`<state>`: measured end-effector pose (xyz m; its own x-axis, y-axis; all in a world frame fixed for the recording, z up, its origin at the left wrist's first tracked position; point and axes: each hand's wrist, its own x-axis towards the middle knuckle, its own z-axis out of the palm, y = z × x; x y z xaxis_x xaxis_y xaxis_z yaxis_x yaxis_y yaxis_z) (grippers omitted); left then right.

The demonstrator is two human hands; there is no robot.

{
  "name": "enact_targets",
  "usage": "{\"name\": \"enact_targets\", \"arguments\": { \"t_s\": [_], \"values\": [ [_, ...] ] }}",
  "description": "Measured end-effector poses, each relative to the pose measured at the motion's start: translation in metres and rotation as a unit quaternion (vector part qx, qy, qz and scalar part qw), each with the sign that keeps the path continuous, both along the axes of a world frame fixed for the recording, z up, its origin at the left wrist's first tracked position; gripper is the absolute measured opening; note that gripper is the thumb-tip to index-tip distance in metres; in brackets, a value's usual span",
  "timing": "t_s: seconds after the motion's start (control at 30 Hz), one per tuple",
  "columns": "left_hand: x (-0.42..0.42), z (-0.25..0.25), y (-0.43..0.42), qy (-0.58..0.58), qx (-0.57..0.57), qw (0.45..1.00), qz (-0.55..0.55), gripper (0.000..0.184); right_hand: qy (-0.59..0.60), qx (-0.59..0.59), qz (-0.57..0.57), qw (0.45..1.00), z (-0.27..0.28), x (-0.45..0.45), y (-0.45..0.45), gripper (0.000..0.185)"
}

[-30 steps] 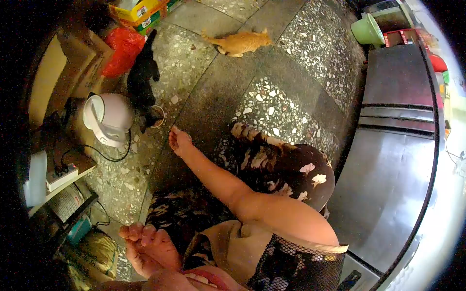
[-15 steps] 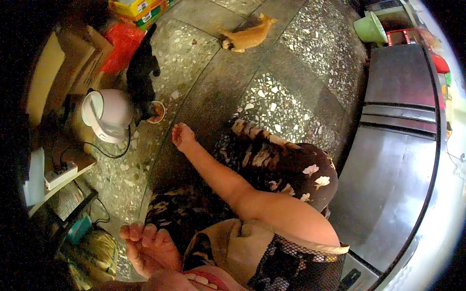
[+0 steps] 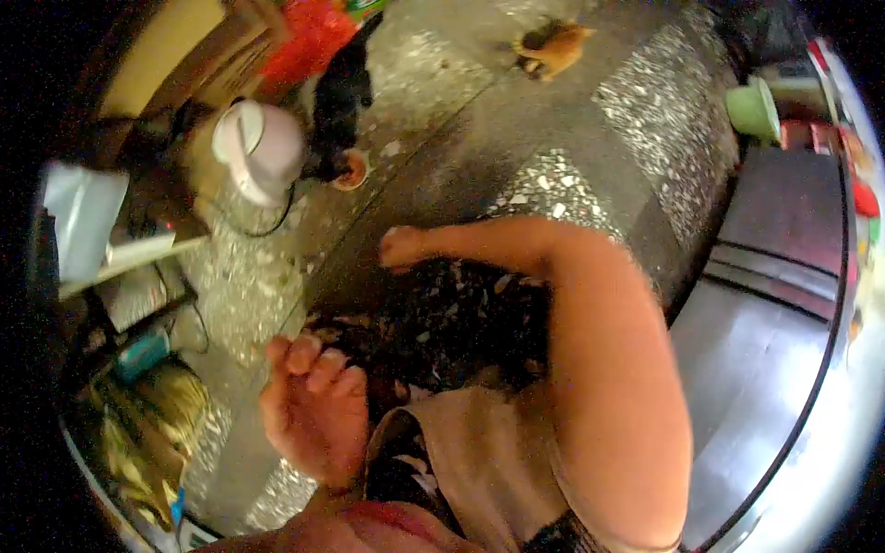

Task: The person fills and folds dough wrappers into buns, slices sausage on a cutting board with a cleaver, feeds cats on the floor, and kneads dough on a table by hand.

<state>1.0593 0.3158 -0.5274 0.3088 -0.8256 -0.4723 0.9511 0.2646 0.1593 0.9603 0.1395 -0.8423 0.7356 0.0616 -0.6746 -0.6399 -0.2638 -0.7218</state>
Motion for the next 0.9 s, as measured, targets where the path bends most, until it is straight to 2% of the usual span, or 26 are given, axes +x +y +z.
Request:
{"name": "enact_targets", "arguments": {
  "t_s": [0.03,0.07,0.13,0.23,0.27,0.3,0.33,0.37,0.43,0.53,0.57,0.6,0.63,0.67,0.73,0.8,0.83,0.9],
  "values": [
    [-0.001,0.001,0.001,0.015,0.005,1.0,-0.004,0.018,0.025,0.087,0.016,0.996,0.031,-0.014,-0.01,0.027],
    [-0.001,0.001,0.002,0.012,0.011,1.0,0.009,0.018,0.079,0.04,0.083,0.993,0.063,-0.017,-0.015,0.026],
    [0.0,0.001,0.002,0.015,-0.011,1.0,-0.007,0.018,0.129,0.05,0.145,0.98,0.086,-0.039,-0.029,0.027],
    [0.003,-0.002,0.009,0.004,0.023,1.0,-0.002,0.017,0.214,0.003,0.021,0.977,0.116,-0.075,-0.054,0.029],
    [0.002,0.0,0.007,0.006,0.035,0.999,0.004,0.017,0.231,-0.016,-0.033,0.972,0.125,-0.089,-0.068,0.032],
    [0.003,0.0,0.006,0.008,0.019,1.0,0.005,0.017,0.262,-0.037,-0.073,0.962,0.12,-0.101,-0.082,0.043],
    [0.004,-0.002,0.005,0.01,0.004,1.0,-0.006,0.017,0.263,-0.048,-0.088,0.959,0.118,-0.116,-0.098,0.043],
    [0.003,-0.004,0.004,0.011,0.006,1.0,-0.002,0.017,0.213,-0.158,-0.077,0.961,0.115,-0.131,-0.118,0.049],
    [0.003,-0.003,0.002,0.013,0.016,1.0,0.001,0.017,0.162,-0.269,-0.074,0.947,0.114,-0.146,-0.132,0.056],
    [0.001,0.0,-0.005,0.008,0.017,1.0,0.0,0.017,0.123,-0.237,-0.186,0.946,0.093,-0.143,-0.141,0.074],
    [-0.004,-0.021,0.026,-0.421,0.187,0.881,-0.112,0.016,0.124,-0.226,-0.192,0.947,0.072,-0.142,-0.138,0.078],
    [-0.004,-0.018,0.022,-0.274,0.126,0.951,-0.068,0.017,0.127,-0.227,-0.197,0.945,0.069,-0.135,-0.136,0.078],
    [-0.004,-0.014,0.021,-0.256,0.116,0.958,-0.058,0.018,0.142,-0.213,-0.229,0.939,0.067,-0.126,-0.131,0.079],
    [-0.003,-0.011,0.014,-0.171,0.08,0.981,-0.034,0.018,0.155,-0.2,-0.259,0.932,0.066,-0.116,-0.13,0.08],
    [0.0,-0.006,0.009,-0.098,0.05,0.994,-0.016,0.019,0.177,-0.18,-0.309,0.917,0.064,-0.104,-0.144,0.082],
    [0.002,-0.001,0.006,-0.055,0.035,0.998,-0.003,0.02,0.141,-0.309,-0.243,0.909,0.045,-0.122,-0.179,0.079],
    [0.003,0.001,0.004,-0.039,0.025,0.999,0.004,0.021,0.105,-0.421,-0.169,0.885,0.028,-0.142,-0.204,0.077],
    [0.002,0.008,0.001,0.004,0.019,1.0,0.022,0.022,0.052,-0.513,-0.146,0.844,0.002,-0.173,-0.236,0.074]
  ]
}}
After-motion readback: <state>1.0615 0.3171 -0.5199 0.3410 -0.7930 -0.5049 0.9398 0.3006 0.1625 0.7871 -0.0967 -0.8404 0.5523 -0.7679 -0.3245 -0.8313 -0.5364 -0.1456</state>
